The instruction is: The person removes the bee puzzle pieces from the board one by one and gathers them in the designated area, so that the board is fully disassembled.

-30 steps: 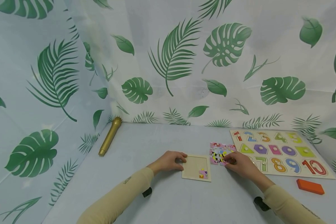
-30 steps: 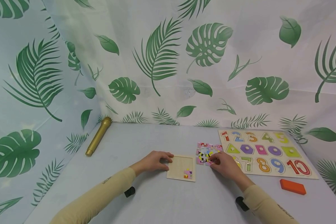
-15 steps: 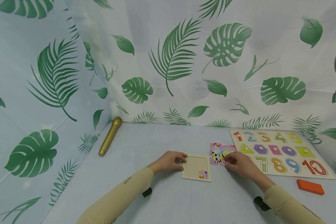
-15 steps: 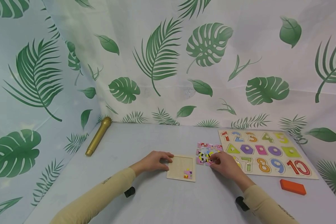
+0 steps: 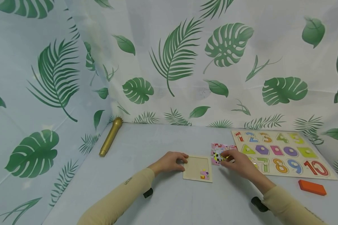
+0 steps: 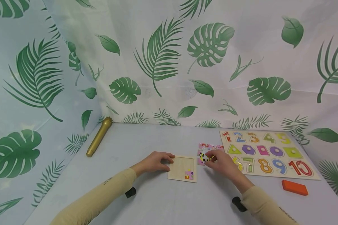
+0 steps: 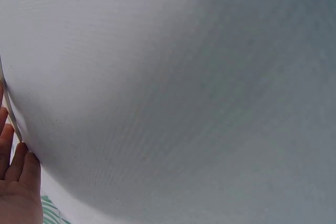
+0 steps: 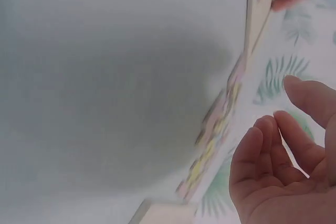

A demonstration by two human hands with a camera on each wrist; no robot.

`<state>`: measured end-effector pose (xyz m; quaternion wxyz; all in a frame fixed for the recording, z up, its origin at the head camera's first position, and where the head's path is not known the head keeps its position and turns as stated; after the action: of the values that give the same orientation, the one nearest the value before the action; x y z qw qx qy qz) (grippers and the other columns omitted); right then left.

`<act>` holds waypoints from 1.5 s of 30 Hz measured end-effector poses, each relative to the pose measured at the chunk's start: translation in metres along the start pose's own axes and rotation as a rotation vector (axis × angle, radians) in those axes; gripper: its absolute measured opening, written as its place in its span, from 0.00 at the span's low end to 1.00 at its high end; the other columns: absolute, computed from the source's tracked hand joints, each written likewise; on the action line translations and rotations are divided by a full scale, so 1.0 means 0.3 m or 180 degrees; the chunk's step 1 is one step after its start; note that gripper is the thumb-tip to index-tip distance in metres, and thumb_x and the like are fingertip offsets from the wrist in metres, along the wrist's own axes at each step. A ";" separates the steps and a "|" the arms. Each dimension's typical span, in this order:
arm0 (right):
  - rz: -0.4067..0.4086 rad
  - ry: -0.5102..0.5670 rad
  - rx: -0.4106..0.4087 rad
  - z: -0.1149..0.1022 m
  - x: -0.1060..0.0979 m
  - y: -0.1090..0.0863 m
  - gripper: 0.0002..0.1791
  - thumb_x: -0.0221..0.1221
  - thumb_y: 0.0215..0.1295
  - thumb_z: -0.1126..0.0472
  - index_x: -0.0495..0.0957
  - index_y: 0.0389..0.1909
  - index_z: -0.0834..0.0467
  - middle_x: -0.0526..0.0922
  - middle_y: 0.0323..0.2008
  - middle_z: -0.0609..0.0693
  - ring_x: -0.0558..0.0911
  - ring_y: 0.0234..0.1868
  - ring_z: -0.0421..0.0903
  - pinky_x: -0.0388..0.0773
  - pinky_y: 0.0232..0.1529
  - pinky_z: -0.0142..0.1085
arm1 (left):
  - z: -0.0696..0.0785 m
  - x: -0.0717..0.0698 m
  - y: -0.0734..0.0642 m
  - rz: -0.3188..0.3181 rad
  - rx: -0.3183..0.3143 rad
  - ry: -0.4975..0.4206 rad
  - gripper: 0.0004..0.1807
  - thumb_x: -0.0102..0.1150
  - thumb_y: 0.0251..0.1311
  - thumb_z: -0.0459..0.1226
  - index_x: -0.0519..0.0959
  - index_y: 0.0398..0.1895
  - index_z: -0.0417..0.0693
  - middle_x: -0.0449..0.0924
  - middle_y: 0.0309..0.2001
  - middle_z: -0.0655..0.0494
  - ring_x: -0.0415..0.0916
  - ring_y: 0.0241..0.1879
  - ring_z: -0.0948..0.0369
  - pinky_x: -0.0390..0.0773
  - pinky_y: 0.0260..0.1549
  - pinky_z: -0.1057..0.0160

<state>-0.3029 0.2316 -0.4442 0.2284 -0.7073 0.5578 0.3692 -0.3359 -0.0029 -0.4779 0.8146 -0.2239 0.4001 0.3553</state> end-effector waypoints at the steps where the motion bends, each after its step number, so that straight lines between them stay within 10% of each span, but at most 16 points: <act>1: -0.0016 0.0009 -0.0035 -0.009 0.010 0.000 0.19 0.67 0.61 0.59 0.80 0.50 0.64 0.82 0.44 0.55 0.80 0.41 0.46 0.78 0.36 0.34 | -0.001 0.000 0.000 0.0002 0.0000 0.0002 0.18 0.72 0.54 0.39 0.84 0.48 0.47 0.76 0.62 0.59 0.68 0.65 0.62 0.65 0.64 0.66; 20: -0.0490 0.0215 -0.0164 -0.131 0.201 -0.009 0.19 0.70 0.56 0.57 0.81 0.46 0.61 0.80 0.36 0.46 0.75 0.36 0.42 0.75 0.35 0.31 | 0.005 0.002 0.004 -0.0011 0.0106 0.0048 0.17 0.71 0.55 0.39 0.84 0.49 0.46 0.76 0.62 0.57 0.68 0.65 0.60 0.65 0.64 0.65; 45: -0.0553 0.0112 -0.0160 -0.148 0.225 -0.021 0.13 0.70 0.57 0.61 0.84 0.44 0.57 0.74 0.34 0.46 0.72 0.35 0.43 0.73 0.34 0.30 | 0.004 0.000 0.005 0.0011 0.0100 0.0039 0.18 0.71 0.55 0.39 0.84 0.49 0.46 0.76 0.62 0.58 0.68 0.66 0.60 0.65 0.65 0.64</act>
<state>-0.2780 0.1587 -0.4695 0.2320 -0.7650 0.4889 0.3493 -0.3364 -0.0013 -0.4774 0.8150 -0.2125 0.4109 0.3489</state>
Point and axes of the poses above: each hand's wrist, its own y-axis towards the middle knuckle, its own x-axis out of the palm, z = x × y, the point moved 8 cm from there along y, towards the middle knuckle
